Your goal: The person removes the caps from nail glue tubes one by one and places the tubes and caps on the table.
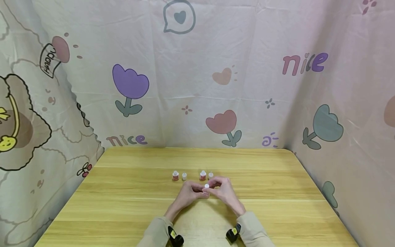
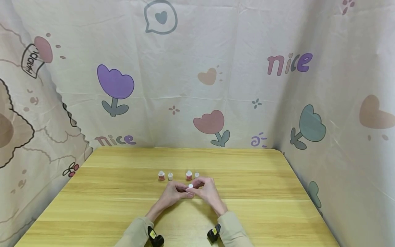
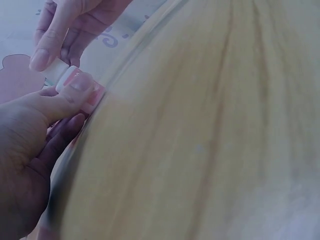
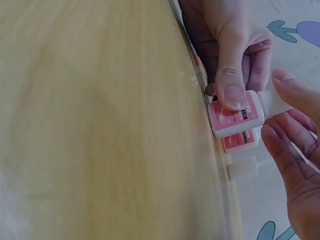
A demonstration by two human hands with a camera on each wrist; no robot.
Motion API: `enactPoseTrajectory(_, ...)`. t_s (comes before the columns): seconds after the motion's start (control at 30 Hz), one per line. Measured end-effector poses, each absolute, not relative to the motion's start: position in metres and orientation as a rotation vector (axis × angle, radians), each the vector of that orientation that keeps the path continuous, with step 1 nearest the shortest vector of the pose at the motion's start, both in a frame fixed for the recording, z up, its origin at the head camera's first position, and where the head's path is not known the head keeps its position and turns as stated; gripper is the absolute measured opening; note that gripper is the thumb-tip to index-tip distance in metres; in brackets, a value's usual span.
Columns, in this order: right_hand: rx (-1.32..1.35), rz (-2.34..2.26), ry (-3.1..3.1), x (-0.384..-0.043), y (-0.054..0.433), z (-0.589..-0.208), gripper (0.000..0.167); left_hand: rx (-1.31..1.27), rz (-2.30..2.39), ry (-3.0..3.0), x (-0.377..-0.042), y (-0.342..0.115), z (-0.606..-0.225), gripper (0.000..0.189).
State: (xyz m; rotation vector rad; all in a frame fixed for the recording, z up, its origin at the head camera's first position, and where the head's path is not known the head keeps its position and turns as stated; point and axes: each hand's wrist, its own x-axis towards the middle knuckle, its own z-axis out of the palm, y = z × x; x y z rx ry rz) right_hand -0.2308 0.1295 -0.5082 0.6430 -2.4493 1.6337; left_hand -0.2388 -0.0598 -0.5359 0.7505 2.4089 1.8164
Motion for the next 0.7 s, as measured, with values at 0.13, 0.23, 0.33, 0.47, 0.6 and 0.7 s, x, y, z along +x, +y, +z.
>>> enactPoseTrajectory(0.13, 0.727, 1.615, -2.393, -0.2318, 0.1308, -0.5105, 0.010, 0.767, 1.811, 2.402, -0.2395, -0.0600, -0.5360, 0.015)
enactPoseTrajectory(0.23, 0.782, 1.572, -2.367, -0.2319, 0.1311, -0.5108, 0.007, 0.776, 1.808, 2.392, -0.2404, -0.0612, -0.5370, 0.017)
enactPoseTrajectory(0.33, 0.829, 1.519, -2.358, -0.2316, 0.1316, -0.5107, 0.007, 0.784, 1.806, 2.367, -0.2411, -0.0630, -0.5374, 0.018)
enactPoseTrajectory(0.47, 0.889, 1.473, -2.360, -0.2314, 0.1328, -0.5107, 0.008, 0.801, 1.787, 2.354, -0.2414, -0.0649, -0.5366, 0.019)
enactPoseTrajectory(0.6, 0.915, 1.475, -2.359, -0.2320, 0.1329, -0.5116, 0.009, 0.792, 1.777, 2.377, -0.2415, -0.0653, -0.5369, 0.018)
enactPoseTrajectory(0.7, 0.896, 1.514, -2.355, -0.2320, 0.1318, -0.5112, 0.010, 0.760, 1.797, 2.401, -0.2404, -0.0649, -0.5368, 0.017)
